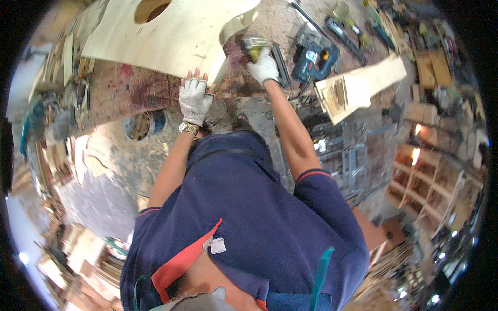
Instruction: The person uses a pneumatic nail gun to attach a thin wooden strip along the edge of a large curved wooden panel with a central hole. They repeatedly reposition the panel and fire nails along the perimeter. Later, they move to a chop saw, place a small wooden piece on the table, and adjust the blade guard.
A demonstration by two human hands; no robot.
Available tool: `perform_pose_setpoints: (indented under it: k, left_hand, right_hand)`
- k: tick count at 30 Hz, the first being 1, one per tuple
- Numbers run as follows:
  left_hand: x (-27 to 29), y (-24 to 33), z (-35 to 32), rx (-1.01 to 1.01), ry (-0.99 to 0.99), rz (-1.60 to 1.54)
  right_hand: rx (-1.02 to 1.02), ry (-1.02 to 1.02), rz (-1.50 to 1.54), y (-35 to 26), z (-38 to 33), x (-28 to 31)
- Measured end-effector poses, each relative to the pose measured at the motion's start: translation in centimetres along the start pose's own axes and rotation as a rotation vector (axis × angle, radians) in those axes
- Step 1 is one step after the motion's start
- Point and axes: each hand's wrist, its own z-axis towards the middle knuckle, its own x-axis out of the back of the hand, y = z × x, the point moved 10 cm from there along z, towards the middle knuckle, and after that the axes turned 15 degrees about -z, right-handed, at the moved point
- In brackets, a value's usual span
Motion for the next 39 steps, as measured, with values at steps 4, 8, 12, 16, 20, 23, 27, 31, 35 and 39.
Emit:
perform_pose_setpoints:
  k: [4, 8, 12, 16, 20, 23, 27, 31, 35, 39]
  left_hand:
    - [0.7, 0.3, 0.2, 0.052, -0.015, -0.156]
    - [-0.7, -0.4, -0.5, 0.024, -0.076, 0.029]
    - [0.2, -0.3, -0.1, 0.087, -0.026, -0.171]
    - [0.0, -0.4, -0.1, 0.111, -0.074, -0.166]
    - [-0.2, -0.2, 0.1, 0.135, -0.15, -0.099]
    - [-0.5, -0.5, -0.1, 0.157, -0.162, -0.122]
    - [-1.2, -0.6, 0.0, 0.161, -0.186, -0.042]
    - [-0.9, -0.4, 0.1, 0.205, -0.188, -0.134]
    - [-0.6, -0.3, 0.2, 0.21, -0.13, -0.167]
    - [-0.5, -0.3, 0.3, 0.211, -0.141, -0.154]
  right_hand:
    - [0.165, 0.073, 0.095, -0.8, -4.3, 11.0]
    - [0.381, -0.191, 0.243, -6.3, -9.7, 17.1]
    - [0.479, -0.416, 0.241, -10.8, -12.2, 17.2]
    - [0.564, -0.457, 0.139, -12.4, -12.7, 15.3]
    - [0.603, -0.411, 0.031, -13.0, -11.9, 14.0]
    - [0.566, -0.425, -0.004, -12.8, -11.5, 13.1]
    - [0.592, -0.419, -0.03, -13.3, -11.6, 13.3]
    - [0.595, -0.403, -0.072, -13.9, -11.8, 13.6]
    - [0.638, -0.355, -0.161, -13.8, -11.4, 13.3]
    - [0.663, -0.305, -0.22, -14.4, -11.6, 13.6]
